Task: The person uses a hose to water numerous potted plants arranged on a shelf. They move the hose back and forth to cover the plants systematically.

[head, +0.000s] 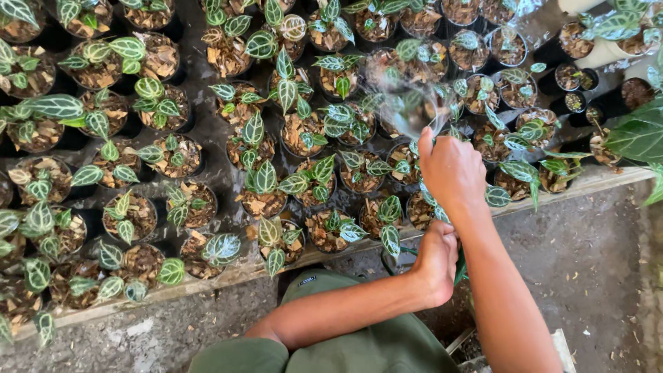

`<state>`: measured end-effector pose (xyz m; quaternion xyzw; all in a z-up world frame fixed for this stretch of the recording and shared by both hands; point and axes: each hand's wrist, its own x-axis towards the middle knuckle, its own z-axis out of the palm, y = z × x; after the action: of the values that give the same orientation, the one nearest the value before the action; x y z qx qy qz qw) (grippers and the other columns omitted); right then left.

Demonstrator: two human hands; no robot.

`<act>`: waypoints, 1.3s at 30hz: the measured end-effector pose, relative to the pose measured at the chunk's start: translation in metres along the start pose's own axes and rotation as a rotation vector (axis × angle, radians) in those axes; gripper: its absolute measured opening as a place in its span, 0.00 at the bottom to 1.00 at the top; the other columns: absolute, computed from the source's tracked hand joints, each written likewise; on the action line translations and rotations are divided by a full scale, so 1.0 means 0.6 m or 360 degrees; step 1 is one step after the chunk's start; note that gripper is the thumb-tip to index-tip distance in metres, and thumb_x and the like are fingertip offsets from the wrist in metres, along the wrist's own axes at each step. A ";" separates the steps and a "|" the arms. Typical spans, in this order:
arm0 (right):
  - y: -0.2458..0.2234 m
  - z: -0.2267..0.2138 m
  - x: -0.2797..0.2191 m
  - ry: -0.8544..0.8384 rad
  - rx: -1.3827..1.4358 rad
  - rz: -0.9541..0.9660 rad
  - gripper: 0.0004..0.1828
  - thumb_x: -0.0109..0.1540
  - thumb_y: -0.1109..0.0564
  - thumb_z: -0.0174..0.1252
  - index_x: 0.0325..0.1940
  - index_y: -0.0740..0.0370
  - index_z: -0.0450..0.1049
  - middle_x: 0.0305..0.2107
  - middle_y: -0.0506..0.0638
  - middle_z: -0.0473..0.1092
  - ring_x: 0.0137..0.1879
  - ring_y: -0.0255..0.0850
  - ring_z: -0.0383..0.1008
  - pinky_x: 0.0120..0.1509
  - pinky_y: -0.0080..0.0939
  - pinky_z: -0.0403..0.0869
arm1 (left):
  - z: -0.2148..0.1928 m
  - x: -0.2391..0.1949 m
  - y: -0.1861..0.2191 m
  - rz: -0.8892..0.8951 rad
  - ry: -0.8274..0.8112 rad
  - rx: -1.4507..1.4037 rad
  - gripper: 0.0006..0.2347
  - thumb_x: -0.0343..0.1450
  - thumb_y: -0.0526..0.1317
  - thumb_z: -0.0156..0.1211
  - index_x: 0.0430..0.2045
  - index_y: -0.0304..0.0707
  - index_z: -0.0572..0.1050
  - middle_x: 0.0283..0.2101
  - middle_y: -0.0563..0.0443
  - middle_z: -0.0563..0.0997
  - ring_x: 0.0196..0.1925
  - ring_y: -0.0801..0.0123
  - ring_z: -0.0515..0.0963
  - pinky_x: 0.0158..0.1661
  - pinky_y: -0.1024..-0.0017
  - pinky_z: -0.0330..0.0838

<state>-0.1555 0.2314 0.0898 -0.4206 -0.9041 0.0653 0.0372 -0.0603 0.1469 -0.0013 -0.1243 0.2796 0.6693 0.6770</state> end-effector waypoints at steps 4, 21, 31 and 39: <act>0.007 0.006 0.015 0.0046 -0.0029 0.0027 0.33 0.73 0.40 0.45 0.29 0.68 0.80 0.29 0.73 0.74 0.39 0.73 0.76 0.48 0.68 0.73 | -0.016 0.022 -0.005 -0.0121 0.0043 0.0048 0.11 0.70 0.55 0.41 0.27 0.59 0.71 0.22 0.65 0.59 0.26 0.76 0.54 0.31 0.71 0.46; 0.065 0.033 -0.009 0.0081 0.0006 0.0143 0.31 0.72 0.41 0.46 0.29 0.67 0.80 0.29 0.74 0.74 0.38 0.74 0.75 0.47 0.68 0.74 | -0.017 0.040 -0.039 -0.0216 0.0092 0.0055 0.08 0.70 0.51 0.44 0.23 0.57 0.65 0.24 0.62 0.59 0.31 0.77 0.57 0.40 0.73 0.49; 0.025 0.029 -0.016 0.0005 0.0055 0.0098 0.32 0.72 0.40 0.45 0.30 0.67 0.80 0.26 0.73 0.73 0.36 0.73 0.76 0.44 0.68 0.74 | -0.032 0.014 -0.019 -0.0192 0.0131 0.0037 0.13 0.71 0.51 0.42 0.14 0.58 0.60 0.18 0.63 0.54 0.23 0.76 0.52 0.29 0.69 0.44; 0.013 0.023 0.001 0.0045 0.0061 0.0108 0.32 0.71 0.40 0.46 0.30 0.67 0.80 0.27 0.73 0.74 0.36 0.73 0.75 0.43 0.67 0.73 | -0.017 0.003 0.009 -0.0177 0.0057 0.0037 0.15 0.71 0.52 0.36 0.34 0.50 0.73 0.45 0.66 0.78 0.52 0.82 0.68 0.58 0.78 0.50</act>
<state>-0.1516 0.2356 0.0751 -0.4512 -0.8873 0.0780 0.0558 -0.0678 0.1432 -0.0095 -0.1437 0.2922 0.6250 0.7095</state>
